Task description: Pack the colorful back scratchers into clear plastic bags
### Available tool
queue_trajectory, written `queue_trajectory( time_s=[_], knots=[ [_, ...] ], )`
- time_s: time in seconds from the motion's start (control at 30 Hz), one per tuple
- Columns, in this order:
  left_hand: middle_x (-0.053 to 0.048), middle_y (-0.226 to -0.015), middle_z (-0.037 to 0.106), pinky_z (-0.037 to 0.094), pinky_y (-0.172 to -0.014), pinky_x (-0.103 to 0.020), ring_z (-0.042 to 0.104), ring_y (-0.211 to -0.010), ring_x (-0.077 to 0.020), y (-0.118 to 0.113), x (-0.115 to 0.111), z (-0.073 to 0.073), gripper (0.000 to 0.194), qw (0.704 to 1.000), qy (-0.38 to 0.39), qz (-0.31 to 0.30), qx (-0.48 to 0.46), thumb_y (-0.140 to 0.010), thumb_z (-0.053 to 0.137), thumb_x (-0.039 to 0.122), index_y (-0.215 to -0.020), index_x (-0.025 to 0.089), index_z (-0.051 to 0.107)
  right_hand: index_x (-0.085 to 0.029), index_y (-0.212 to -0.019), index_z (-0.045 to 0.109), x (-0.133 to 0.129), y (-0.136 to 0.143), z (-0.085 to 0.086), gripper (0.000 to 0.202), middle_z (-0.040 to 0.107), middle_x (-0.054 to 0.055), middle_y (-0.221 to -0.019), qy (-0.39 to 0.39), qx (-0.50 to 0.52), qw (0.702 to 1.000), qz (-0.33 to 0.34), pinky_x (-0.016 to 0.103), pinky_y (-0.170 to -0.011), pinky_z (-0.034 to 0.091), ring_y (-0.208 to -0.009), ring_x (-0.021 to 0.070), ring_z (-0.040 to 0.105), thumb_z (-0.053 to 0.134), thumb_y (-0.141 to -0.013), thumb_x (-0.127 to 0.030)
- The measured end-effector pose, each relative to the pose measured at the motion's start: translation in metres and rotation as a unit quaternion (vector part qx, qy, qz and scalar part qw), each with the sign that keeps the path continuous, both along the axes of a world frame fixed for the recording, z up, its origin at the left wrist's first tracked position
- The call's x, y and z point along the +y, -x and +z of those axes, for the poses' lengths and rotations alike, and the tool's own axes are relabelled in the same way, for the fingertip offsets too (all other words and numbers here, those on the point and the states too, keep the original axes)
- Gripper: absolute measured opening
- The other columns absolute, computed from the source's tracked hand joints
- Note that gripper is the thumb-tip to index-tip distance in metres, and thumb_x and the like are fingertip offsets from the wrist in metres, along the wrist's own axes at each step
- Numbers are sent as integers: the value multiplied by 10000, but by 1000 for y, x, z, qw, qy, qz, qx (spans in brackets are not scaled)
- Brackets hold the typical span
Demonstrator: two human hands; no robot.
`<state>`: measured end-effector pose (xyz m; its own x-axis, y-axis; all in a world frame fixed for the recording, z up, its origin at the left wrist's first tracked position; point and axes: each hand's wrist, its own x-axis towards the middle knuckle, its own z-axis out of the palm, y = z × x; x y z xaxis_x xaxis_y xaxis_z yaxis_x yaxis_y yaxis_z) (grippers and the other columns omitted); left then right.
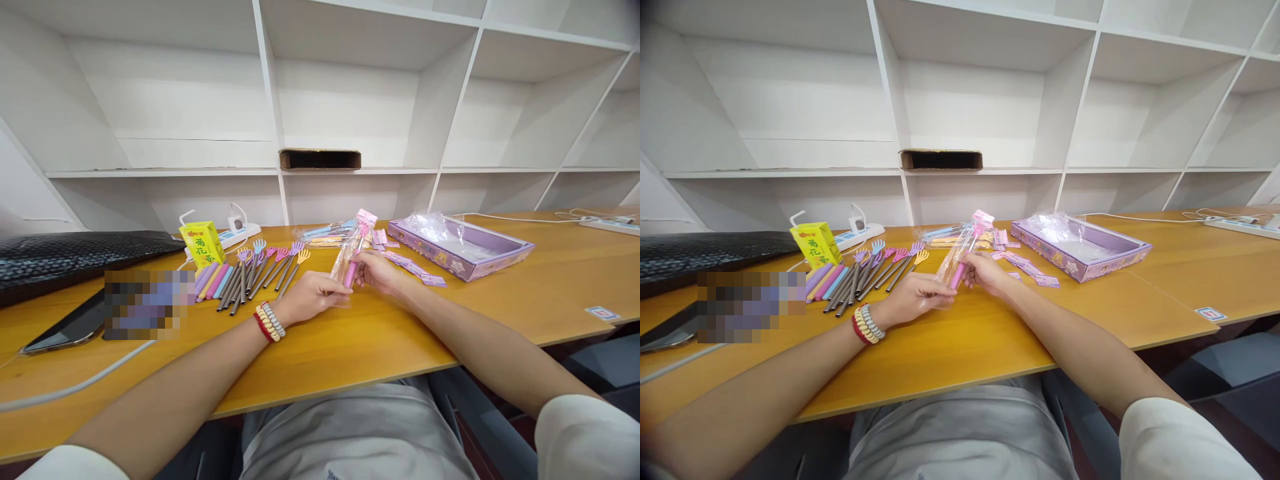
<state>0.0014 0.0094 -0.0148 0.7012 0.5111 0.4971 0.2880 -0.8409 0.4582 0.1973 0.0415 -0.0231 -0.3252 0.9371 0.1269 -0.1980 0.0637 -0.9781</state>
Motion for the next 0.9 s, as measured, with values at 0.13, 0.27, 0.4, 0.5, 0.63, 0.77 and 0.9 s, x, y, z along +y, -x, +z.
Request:
queue_trajectory(
  time_s=[0.13,0.27,0.4,0.5,0.63,0.77,0.9],
  knots=[
    [-36,-779,693,463,-670,-238,609,-684,-126,-1,0,0,149,1000,-4,-5,-8,-771,642,269,-874,207,730,-155,-600,520,-3,2,2,200,581,8,-468,7,-8,1000,-2,209,-348,357,-364,102,497,598,-691,-316],
    [-30,-781,691,462,-708,-240,614,-722,-127,-1,1,2,139,1000,-11,-12,-13,-803,601,254,-845,215,728,-169,-643,497,-6,5,4,216,562,-18,-484,15,11,999,-28,200,-344,348,-387,97,497,644,-667,-326],
    [-31,-793,675,453,-722,-245,600,-738,-127,0,2,4,160,1000,1,-24,18,-825,563,241,-820,207,719,-172,-697,501,-9,7,6,240,583,-8,-527,17,21,999,-29,199,-341,346,-403,98,500,661,-675,-349],
    [-32,-789,665,447,-714,-247,588,-732,-130,0,2,6,158,999,8,-18,44,-819,561,240,-798,195,710,-172,-726,515,-10,6,7,231,597,-10,-553,15,25,999,-32,202,-339,357,-407,99,512,652,-691,-355],
    [-26,-806,667,438,-704,-239,587,-740,-133,0,3,6,142,998,12,6,58,-806,570,235,-803,198,708,-172,-696,507,-9,4,7,242,601,-10,-558,3,29,999,-32,208,-334,376,-409,105,533,670,-682,-349],
    [-21,-801,681,429,-690,-237,594,-728,-139,1,6,4,131,997,22,28,71,-787,595,258,-783,205,715,-167,-661,501,-8,2,8,283,596,-6,-538,-7,19,999,-28,205,-333,385,-414,113,547,706,-657,-362],
    [-24,-792,702,427,-676,-245,612,-713,-152,4,10,0,143,993,45,65,88,-764,620,308,-789,219,730,-152,-672,539,-9,0,9,304,603,7,-522,-23,-8,1000,-16,197,-349,402,-429,118,567,715,-649,-398]
  ],
)
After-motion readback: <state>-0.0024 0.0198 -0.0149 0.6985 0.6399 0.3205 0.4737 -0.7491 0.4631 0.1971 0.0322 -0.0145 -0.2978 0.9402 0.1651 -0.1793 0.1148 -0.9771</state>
